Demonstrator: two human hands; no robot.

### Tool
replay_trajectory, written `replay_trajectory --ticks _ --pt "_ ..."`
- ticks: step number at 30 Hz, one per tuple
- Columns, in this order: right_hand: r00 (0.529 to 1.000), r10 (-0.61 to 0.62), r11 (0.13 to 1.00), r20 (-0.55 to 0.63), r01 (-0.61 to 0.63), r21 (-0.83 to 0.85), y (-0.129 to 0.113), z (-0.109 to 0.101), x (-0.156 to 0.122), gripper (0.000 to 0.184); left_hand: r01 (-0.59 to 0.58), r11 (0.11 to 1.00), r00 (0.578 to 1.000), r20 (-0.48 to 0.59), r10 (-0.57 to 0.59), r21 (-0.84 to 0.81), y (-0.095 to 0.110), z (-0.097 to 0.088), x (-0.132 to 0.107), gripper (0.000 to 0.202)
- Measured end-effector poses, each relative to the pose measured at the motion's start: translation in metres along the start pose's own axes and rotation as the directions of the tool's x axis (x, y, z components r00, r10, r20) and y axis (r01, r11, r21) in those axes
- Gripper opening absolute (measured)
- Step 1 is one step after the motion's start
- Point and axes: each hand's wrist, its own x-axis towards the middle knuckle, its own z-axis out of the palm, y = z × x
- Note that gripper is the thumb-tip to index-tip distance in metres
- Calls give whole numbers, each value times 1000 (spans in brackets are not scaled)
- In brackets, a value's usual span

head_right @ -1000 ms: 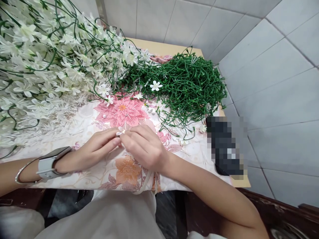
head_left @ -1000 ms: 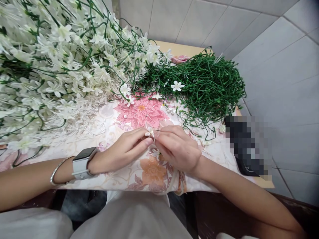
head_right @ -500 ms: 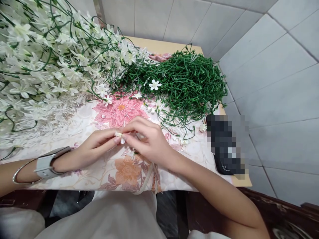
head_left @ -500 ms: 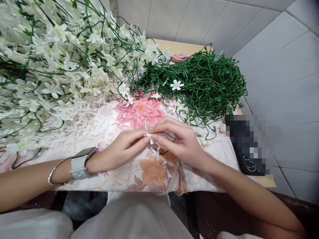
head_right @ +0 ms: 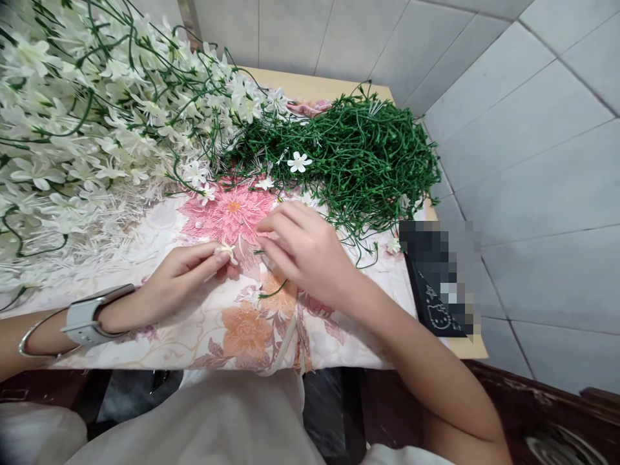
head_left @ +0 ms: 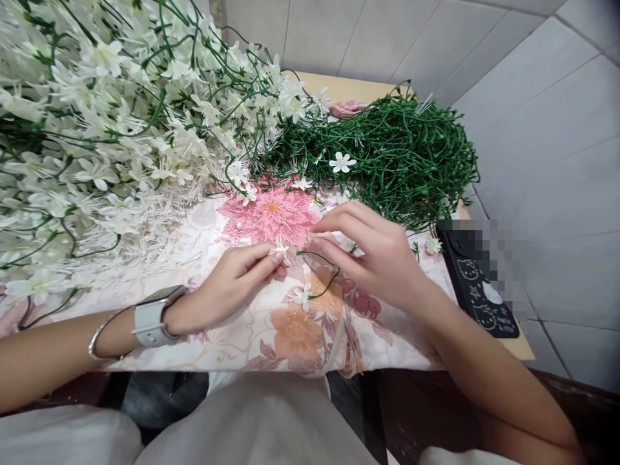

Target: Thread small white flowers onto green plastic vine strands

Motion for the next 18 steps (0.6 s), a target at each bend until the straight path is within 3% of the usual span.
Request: replay_trajectory --ticks 2,5,12,18 --pt "988 40 991 150 -20 -129 8 -6 2 8 24 999 999 -27 -25 -30 0 0 1 33" --pt "949 59 990 310 -15 -142 15 -2 2 10 52 994 998 -19 -55 -96 0 -1 1 33" --pt "991 72 993 114 -82 83 2 7 -1 9 41 990 999 16 -39 -134 -5 0 1 31" --pt "996 40 986 82 -52 160 -3 5 -2 10 -7 1000 999 48 9 -26 -3 -1 2 30"
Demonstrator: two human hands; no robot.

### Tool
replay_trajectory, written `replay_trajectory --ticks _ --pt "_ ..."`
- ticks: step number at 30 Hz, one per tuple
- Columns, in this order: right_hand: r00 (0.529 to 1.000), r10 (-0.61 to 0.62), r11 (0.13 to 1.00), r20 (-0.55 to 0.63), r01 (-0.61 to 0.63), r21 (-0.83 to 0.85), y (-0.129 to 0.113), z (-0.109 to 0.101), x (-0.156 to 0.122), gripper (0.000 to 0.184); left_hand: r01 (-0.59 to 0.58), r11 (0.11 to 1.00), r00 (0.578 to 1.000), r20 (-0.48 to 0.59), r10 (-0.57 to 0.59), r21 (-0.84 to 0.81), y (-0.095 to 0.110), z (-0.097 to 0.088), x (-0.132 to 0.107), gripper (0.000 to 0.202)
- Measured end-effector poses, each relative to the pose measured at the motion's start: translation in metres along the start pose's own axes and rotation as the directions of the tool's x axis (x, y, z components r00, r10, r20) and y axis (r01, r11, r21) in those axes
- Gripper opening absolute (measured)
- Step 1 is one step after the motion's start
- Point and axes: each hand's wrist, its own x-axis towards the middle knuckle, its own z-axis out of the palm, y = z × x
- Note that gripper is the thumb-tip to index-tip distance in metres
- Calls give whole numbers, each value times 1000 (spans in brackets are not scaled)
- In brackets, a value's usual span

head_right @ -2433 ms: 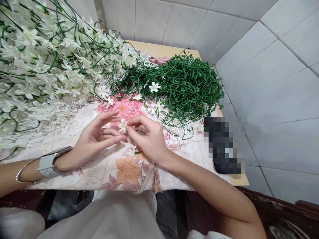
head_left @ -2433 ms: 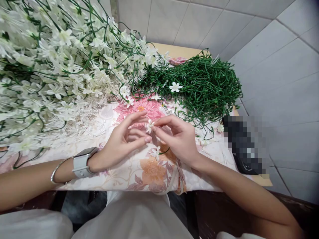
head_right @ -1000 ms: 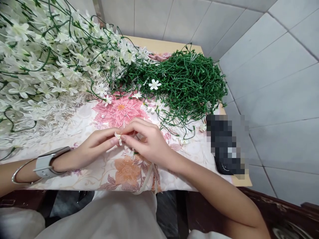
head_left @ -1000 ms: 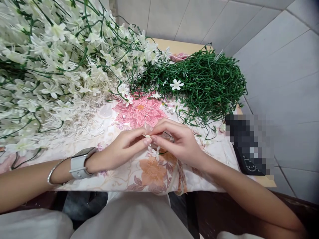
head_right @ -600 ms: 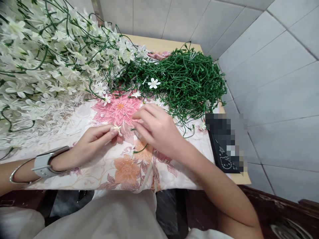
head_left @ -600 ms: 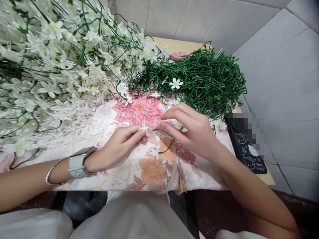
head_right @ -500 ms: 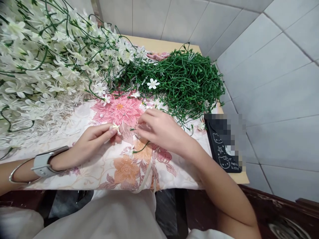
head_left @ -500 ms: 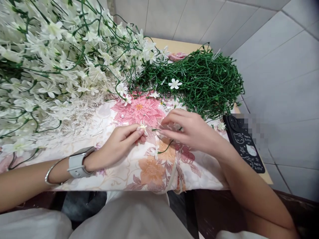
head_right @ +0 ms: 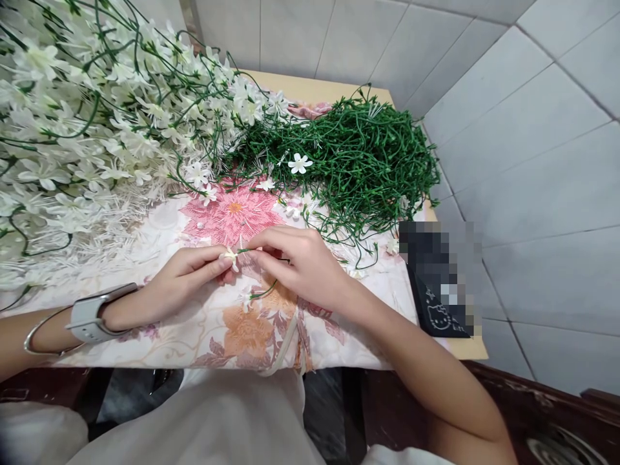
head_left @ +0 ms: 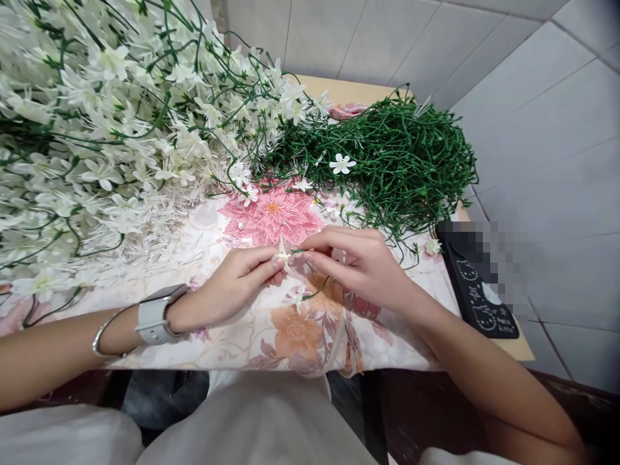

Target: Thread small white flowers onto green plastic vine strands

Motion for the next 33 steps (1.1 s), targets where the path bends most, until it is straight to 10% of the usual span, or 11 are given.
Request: replay_trajectory --ticks 21,33 --pt "982 117 981 149 -137 135 -3 3 0 12 -24 988 998 63 14 153 -1 0 -3 32" --pt "915 235 817 327 -368 443 4 13 0 20 -60 982 995 88 44 179 2 -1 -4 30"
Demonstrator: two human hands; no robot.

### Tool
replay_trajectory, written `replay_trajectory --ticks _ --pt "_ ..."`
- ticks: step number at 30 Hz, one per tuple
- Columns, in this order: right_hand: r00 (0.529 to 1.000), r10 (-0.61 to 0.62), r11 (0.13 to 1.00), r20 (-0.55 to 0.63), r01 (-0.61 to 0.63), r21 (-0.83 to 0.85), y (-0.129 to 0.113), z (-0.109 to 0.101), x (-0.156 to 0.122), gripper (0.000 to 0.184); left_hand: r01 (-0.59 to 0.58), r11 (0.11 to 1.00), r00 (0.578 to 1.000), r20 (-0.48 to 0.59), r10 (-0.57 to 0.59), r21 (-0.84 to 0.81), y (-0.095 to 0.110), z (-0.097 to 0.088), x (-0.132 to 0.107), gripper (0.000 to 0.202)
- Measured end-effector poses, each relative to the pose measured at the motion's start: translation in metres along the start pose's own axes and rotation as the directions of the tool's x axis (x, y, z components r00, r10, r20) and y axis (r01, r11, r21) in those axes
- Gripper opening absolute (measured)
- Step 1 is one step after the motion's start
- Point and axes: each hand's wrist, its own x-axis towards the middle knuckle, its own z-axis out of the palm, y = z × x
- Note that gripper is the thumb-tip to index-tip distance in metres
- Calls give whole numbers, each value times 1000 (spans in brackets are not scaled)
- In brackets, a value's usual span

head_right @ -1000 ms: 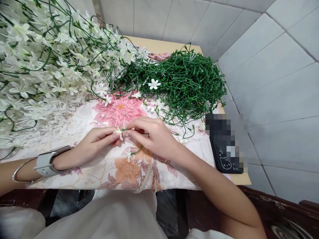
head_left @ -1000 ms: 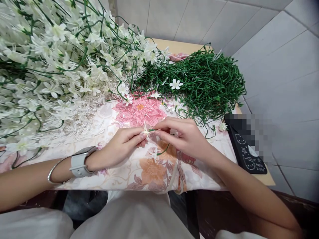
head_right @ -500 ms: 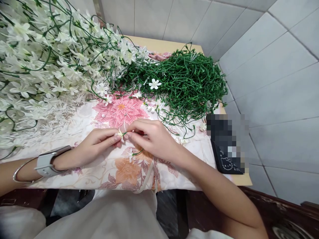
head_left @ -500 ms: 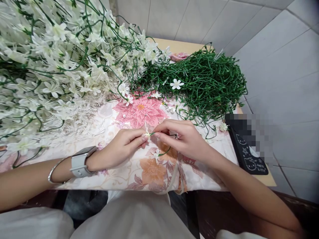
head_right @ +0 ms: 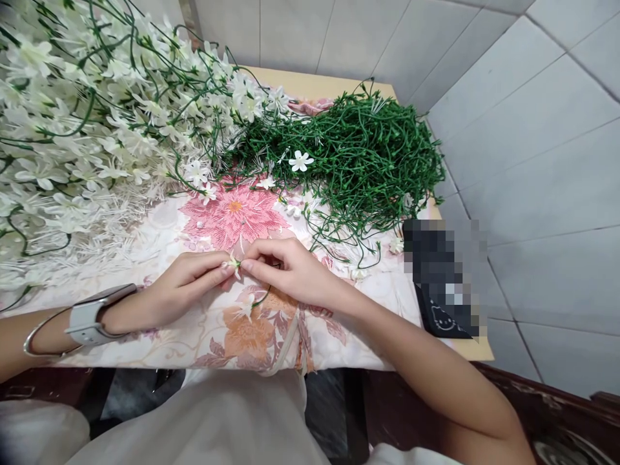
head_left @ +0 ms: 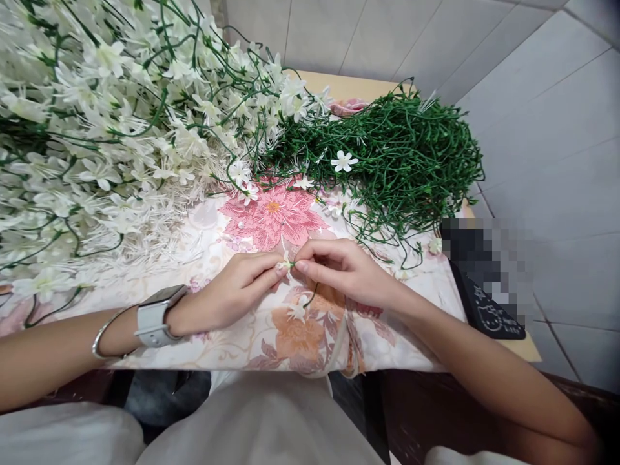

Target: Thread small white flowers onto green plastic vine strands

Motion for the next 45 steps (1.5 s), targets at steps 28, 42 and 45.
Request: replay_trajectory --ticks 28,42,45 --pt "916 -389 850 -94 317 -421 12 20 -3 20 -86 995 996 21 85 40 -3 3 2 22" --pt "950 -163 986 -268 163 -20 6 11 -4 22 111 964 988 -75 -133 -243 -1 5 1 30" --pt "779 -264 962 -569 254 -99 5 -1 -6 28 138 935 980 -90 -176 -326 -1 5 1 34"
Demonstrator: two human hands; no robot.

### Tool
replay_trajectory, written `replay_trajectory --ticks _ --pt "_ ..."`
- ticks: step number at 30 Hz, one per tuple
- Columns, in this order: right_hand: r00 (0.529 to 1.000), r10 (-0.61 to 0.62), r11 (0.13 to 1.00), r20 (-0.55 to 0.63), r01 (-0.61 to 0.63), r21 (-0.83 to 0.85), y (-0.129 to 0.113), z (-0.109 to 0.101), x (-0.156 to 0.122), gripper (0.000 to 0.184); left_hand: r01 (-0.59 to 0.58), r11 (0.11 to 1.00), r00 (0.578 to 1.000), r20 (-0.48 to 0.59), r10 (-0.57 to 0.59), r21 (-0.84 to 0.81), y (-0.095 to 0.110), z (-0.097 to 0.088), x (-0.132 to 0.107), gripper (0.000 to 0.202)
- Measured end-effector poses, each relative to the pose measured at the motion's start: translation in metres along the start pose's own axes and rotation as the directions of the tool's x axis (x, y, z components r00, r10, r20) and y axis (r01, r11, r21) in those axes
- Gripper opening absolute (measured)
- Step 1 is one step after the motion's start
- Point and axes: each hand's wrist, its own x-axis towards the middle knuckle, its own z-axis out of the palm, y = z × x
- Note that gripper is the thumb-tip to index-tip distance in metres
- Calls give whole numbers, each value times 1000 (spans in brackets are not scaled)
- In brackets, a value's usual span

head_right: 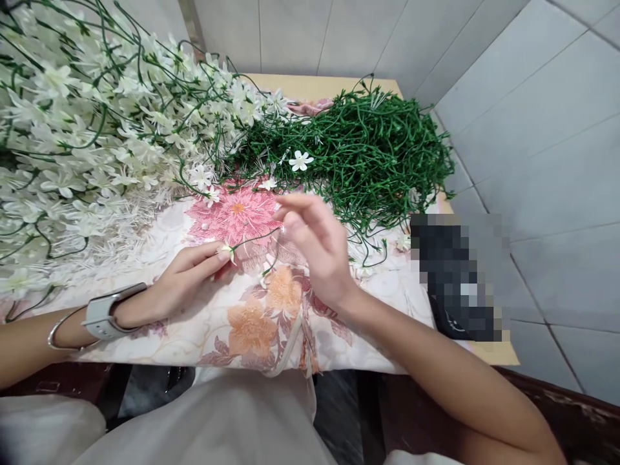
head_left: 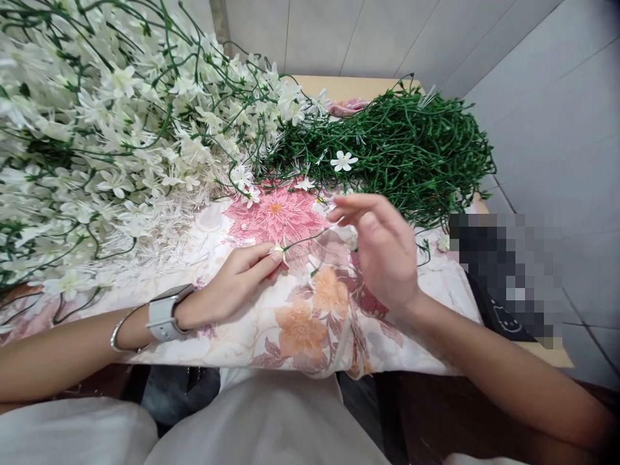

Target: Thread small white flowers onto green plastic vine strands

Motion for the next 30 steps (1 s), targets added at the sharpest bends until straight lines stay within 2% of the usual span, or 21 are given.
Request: replay_trajectory --ticks 1,2,3,4,5,7,8,10,12,16,18,20,24,26,30 --pt "996 -41 998 -74 37 -46 0 -3 2 27 6 1000 1000 11 -6 3 0 0 0 35" --pt "994 -71 993 -82 63 -98 1 -6 4 24 10 1000 1000 22 -10 8 1 0 0 35" --pt "996 -89 984 -14 85 -156 1 -8 6 22 14 1000 999 34 -14 14 2 0 -1 35" --pt "988 -106 966 111 128 -225 1 -9 8 21 16 1000 999 49 -17 20 3 1 -1 34" --pt "958 -121 931 260 201 -306 1 -11 9 19 16 1000 998 64 -18 25 3 1 -2 34" --pt "853 -146 777 500 412 -476 1 -12 11 18 11 999 996 85 -14 38 4 1 -3 33" --pt "809 -161 671 566 510 -538 1 -13 11 21 10 999 996 91 -14 45 5 1 -3 33" --pt "763 -205 509 613 618 -599 1 -15 12 28 16 999 996 90 -19 43 5 1 -3 34" --pt "743 -210 492 636 642 -588 1 -18 14 26 32 999 996 82 -33 20 6 0 -4 34" --pt "700 -140 571 700 635 -521 -4 -23 19 23 43 998 997 63 -39 -53 4 1 -3 34" --pt "717 -101 574 689 608 -548 -10 -29 22 23 22 996 999 42 -18 -84 3 2 -2 33" --pt "771 -94 573 630 559 -599 -18 -39 25 22 1 997 999 41 2 -78 1 2 -2 32" --pt "895 -190 626 403 427 -653 -31 -68 40 15 -25 1000 997 70 24 11 -1 2 -4 30" --pt "937 -209 655 281 347 -671 -36 -81 51 13 -45 997 996 74 41 58 0 2 -5 30" --pt "990 -93 721 108 142 -678 -50 -88 77 19 -103 978 991 102 85 184 4 0 -5 29"
